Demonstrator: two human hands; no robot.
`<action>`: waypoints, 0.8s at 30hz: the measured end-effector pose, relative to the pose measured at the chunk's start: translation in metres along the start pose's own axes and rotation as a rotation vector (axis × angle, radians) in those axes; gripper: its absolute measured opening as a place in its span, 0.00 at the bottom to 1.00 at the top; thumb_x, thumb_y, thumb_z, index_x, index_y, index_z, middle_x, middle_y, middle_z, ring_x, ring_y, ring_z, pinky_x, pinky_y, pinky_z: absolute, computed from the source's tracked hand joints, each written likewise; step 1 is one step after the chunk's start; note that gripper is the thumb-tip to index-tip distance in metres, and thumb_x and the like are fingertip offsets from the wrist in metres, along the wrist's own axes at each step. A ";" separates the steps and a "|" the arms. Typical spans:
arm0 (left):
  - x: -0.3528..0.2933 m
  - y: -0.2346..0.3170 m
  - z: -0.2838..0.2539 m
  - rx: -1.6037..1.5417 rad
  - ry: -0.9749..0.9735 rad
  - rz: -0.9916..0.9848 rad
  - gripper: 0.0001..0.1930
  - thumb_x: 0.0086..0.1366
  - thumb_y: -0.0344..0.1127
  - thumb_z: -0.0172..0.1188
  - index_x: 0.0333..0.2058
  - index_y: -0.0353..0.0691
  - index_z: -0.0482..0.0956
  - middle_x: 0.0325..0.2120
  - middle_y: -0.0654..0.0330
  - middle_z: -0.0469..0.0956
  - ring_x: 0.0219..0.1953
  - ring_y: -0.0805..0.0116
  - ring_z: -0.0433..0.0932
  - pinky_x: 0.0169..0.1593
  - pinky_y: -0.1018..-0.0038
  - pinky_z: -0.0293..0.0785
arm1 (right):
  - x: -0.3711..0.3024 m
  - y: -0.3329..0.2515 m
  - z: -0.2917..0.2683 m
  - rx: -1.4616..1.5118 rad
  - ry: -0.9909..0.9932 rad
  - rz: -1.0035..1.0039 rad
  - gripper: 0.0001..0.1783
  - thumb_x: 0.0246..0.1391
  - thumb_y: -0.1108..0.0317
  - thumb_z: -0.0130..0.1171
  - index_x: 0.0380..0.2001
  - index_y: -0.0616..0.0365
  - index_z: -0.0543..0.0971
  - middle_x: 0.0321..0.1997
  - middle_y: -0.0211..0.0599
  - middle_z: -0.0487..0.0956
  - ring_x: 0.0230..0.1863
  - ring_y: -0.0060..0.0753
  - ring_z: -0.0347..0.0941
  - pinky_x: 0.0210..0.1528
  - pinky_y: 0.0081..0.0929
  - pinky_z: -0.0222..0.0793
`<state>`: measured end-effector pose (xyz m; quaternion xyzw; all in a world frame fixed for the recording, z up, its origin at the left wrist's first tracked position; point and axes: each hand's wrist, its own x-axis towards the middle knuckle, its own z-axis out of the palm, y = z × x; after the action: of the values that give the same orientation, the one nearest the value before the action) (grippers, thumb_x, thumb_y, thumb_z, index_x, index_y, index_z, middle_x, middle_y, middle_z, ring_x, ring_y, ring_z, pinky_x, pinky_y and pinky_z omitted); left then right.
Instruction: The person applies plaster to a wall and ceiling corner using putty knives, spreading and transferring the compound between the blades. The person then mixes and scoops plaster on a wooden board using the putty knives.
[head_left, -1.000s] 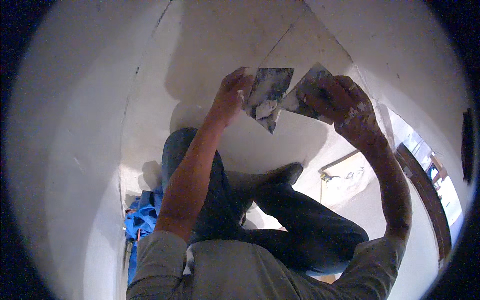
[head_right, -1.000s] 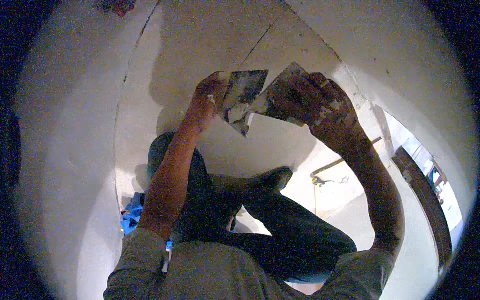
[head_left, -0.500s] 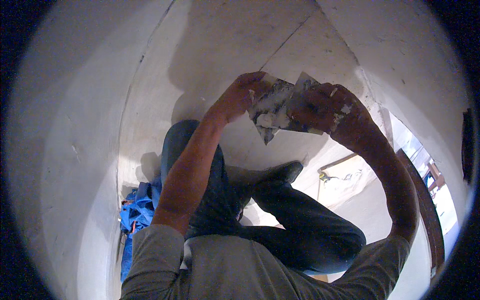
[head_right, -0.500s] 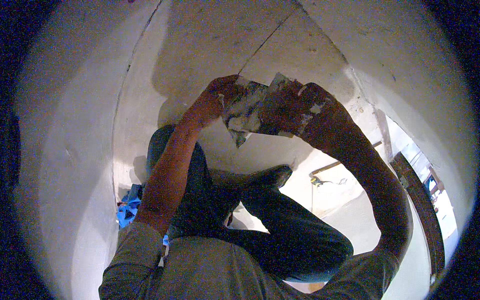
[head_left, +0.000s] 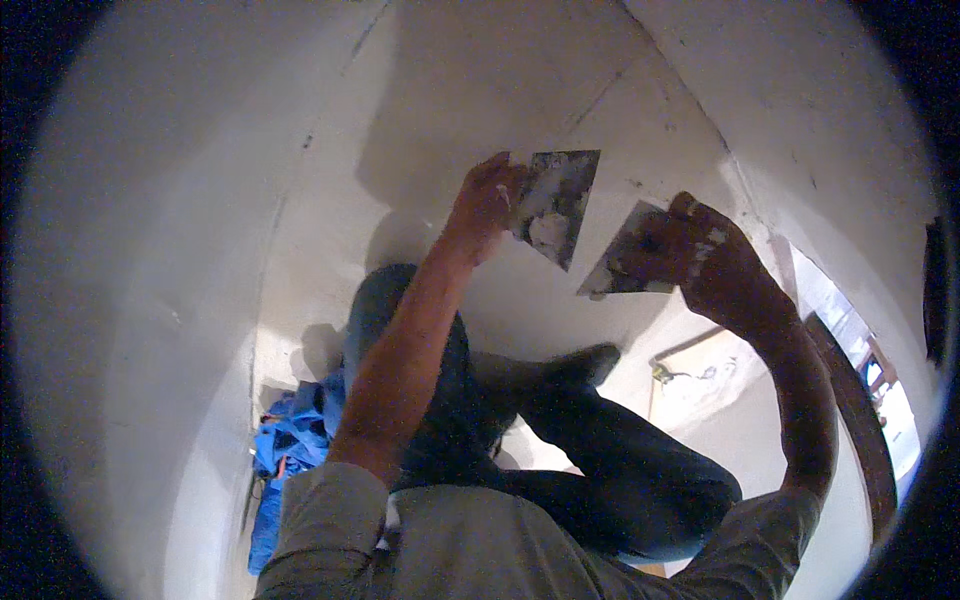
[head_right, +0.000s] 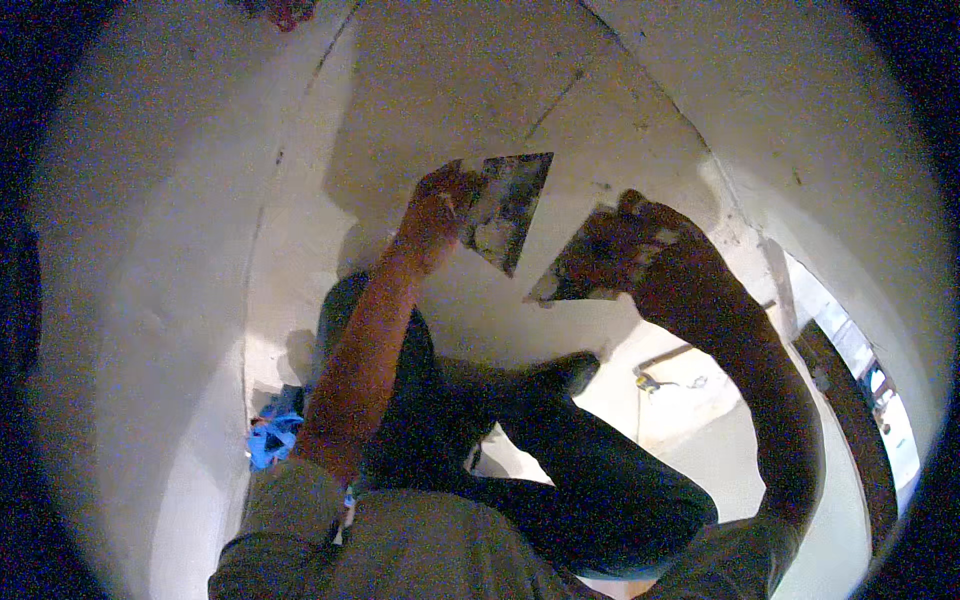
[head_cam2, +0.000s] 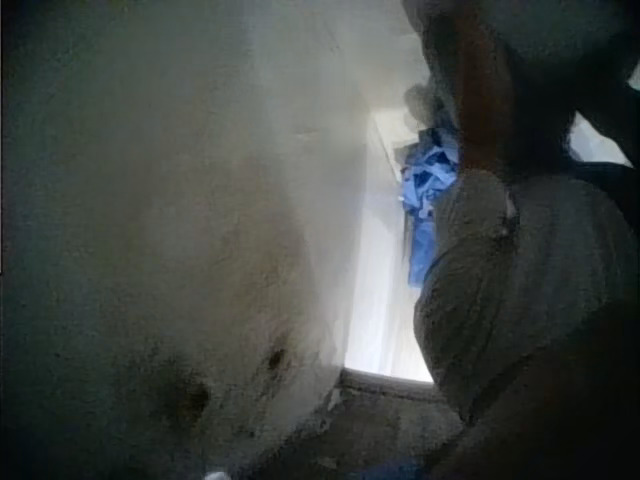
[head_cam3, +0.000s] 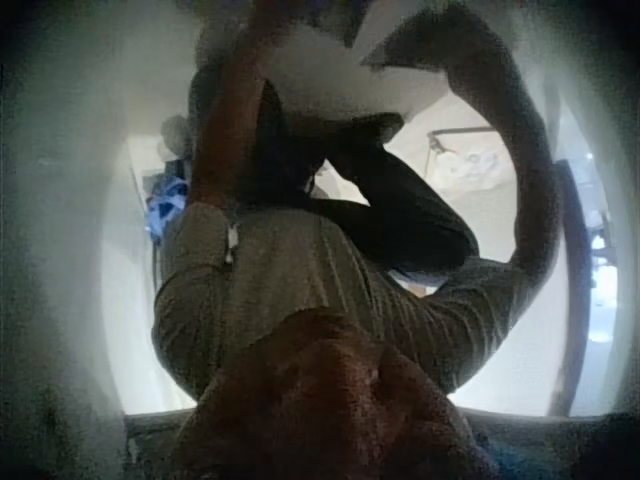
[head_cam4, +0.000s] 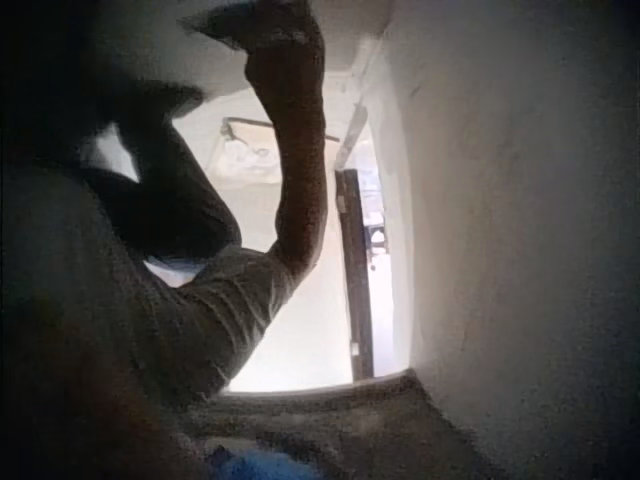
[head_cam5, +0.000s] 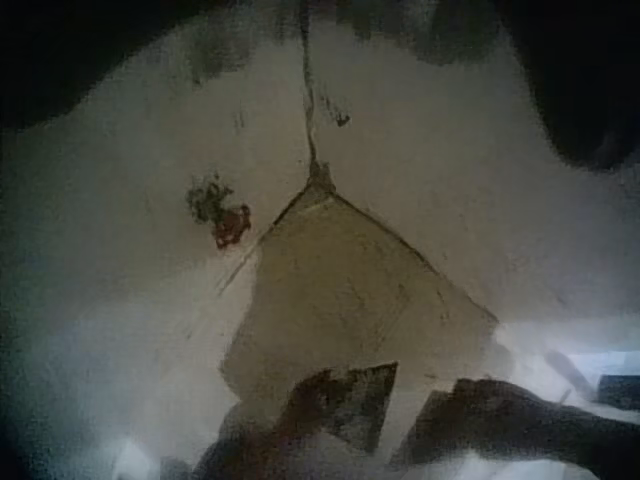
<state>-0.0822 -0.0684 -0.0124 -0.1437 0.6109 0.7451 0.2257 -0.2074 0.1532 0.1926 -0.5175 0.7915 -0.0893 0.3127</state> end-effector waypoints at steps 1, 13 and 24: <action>-0.005 -0.006 -0.015 -0.009 0.064 -0.067 0.14 0.66 0.45 0.52 0.41 0.41 0.75 0.36 0.64 0.78 0.43 0.71 0.74 0.53 0.72 0.69 | 0.010 0.000 -0.003 0.138 0.000 0.026 0.17 0.43 0.76 0.58 0.37 0.42 0.82 0.41 0.30 0.76 0.47 0.36 0.70 0.48 0.31 0.71; -0.002 0.008 0.008 -0.429 0.173 -0.333 0.15 0.69 0.42 0.47 0.48 0.42 0.72 0.41 0.67 0.75 0.47 0.74 0.72 0.51 0.71 0.70 | 0.134 0.041 -0.074 0.831 0.319 0.543 0.21 0.59 0.70 0.52 0.56 0.56 0.69 0.41 0.31 0.78 0.39 0.20 0.68 0.44 0.22 0.68; -0.007 0.038 0.024 -0.115 0.240 -0.003 0.15 0.68 0.44 0.49 0.39 0.35 0.73 0.33 0.66 0.73 0.38 0.74 0.68 0.46 0.75 0.66 | 0.267 0.042 -0.011 0.547 1.329 0.316 0.18 0.58 0.68 0.50 0.52 0.57 0.71 0.43 0.54 0.74 0.45 0.48 0.72 0.48 0.39 0.69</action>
<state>-0.0938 -0.0523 0.0284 -0.2454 0.5896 0.7560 0.1437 -0.3177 -0.0639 0.0744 -0.1373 0.8286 -0.5323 -0.1058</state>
